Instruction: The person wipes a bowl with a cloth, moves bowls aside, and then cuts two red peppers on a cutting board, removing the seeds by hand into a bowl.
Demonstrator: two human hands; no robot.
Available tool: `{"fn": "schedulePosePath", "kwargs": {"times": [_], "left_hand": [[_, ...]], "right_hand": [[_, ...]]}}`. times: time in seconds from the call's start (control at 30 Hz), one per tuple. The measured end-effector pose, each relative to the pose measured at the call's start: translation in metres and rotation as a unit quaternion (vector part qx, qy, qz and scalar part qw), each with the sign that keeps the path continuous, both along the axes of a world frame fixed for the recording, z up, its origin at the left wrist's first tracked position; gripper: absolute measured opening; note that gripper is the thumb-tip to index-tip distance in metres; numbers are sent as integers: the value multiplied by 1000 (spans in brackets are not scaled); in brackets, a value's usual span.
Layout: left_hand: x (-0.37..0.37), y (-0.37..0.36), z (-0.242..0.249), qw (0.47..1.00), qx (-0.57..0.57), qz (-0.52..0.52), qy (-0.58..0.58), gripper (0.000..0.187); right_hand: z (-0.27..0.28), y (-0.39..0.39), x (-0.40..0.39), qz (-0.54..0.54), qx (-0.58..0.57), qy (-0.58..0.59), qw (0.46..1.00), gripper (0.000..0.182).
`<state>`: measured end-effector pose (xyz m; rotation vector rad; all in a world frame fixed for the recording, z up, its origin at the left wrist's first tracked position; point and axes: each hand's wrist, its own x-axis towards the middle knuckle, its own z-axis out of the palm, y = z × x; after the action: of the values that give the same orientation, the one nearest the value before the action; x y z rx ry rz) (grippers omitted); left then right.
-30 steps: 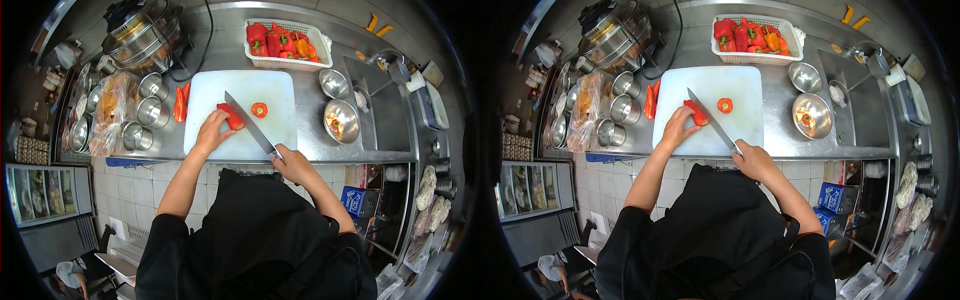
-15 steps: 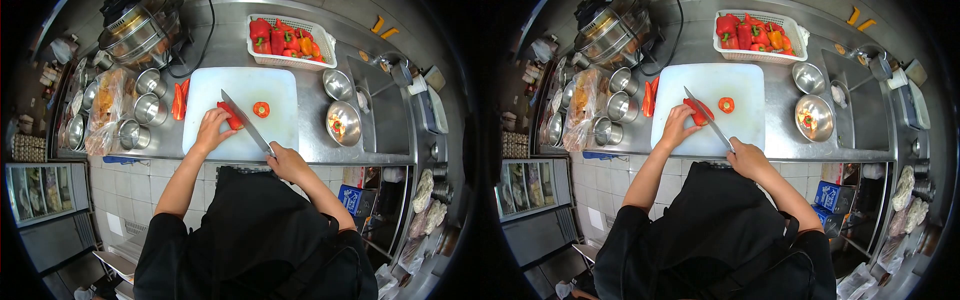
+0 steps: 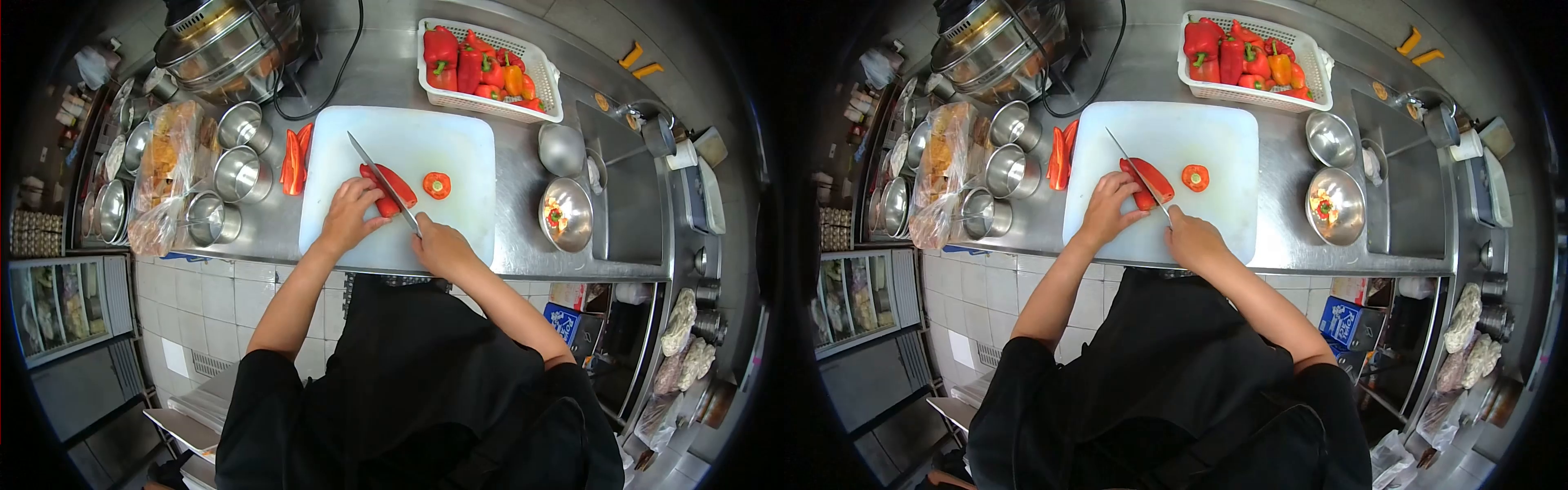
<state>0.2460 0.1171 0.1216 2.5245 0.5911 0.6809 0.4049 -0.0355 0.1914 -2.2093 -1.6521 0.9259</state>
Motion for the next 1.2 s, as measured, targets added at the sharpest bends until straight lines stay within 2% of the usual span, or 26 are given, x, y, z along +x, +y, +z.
{"fn": "schedulePosePath", "kwargs": {"times": [0.17,0.23,0.4,0.47,0.57,0.63,0.67,0.7,0.73,0.8,0.9,0.93,1.0,1.1,1.2], "left_hand": [[-1,-2,4,1000,5,-11,7,48],[-2,-3,4,1000,6,-17,10,48],[-5,-15,18,1000,-8,-18,-1,51],[-4,-23,26,999,9,41,-5,51],[27,-27,44,999,12,31,-15,49],[59,-34,50,1000,15,11,-9,50],[77,-39,50,996,84,3,-5,49],[90,-42,49,988,153,-5,-1,49],[100,-40,41,988,155,-11,-3,49],[117,-40,26,985,115,-6,130,50],[119,-45,40,982,97,15,162,50],[120,-50,48,982,99,5,162,50],[128,-60,65,990,46,24,127,45],[171,-89,84,993,42,-61,87,47],[231,-121,73,985,17,-165,47,52]], "right_hand": [[7,42,3,-18,-11,22,1000,35],[-2,49,5,-34,31,42,998,35],[15,23,25,-73,28,97,992,35],[32,-9,32,-104,22,120,987,34],[42,-45,55,-171,92,66,979,43],[22,-59,74,-132,163,-98,973,53],[9,-62,80,-139,165,-100,971,53],[-5,-63,87,-136,154,-149,967,54],[-17,-67,92,-131,141,-198,961,55],[-32,-69,90,-153,121,-204,959,52],[-48,-76,83,-181,153,-158,958,50],[-48,-77,81,-191,152,-159,957,50],[-46,-77,80,-164,220,-184,944,46],[-44,-86,80,-197,225,-194,934,34],[-52,-99,87,-215,218,-212,928,25]]}}
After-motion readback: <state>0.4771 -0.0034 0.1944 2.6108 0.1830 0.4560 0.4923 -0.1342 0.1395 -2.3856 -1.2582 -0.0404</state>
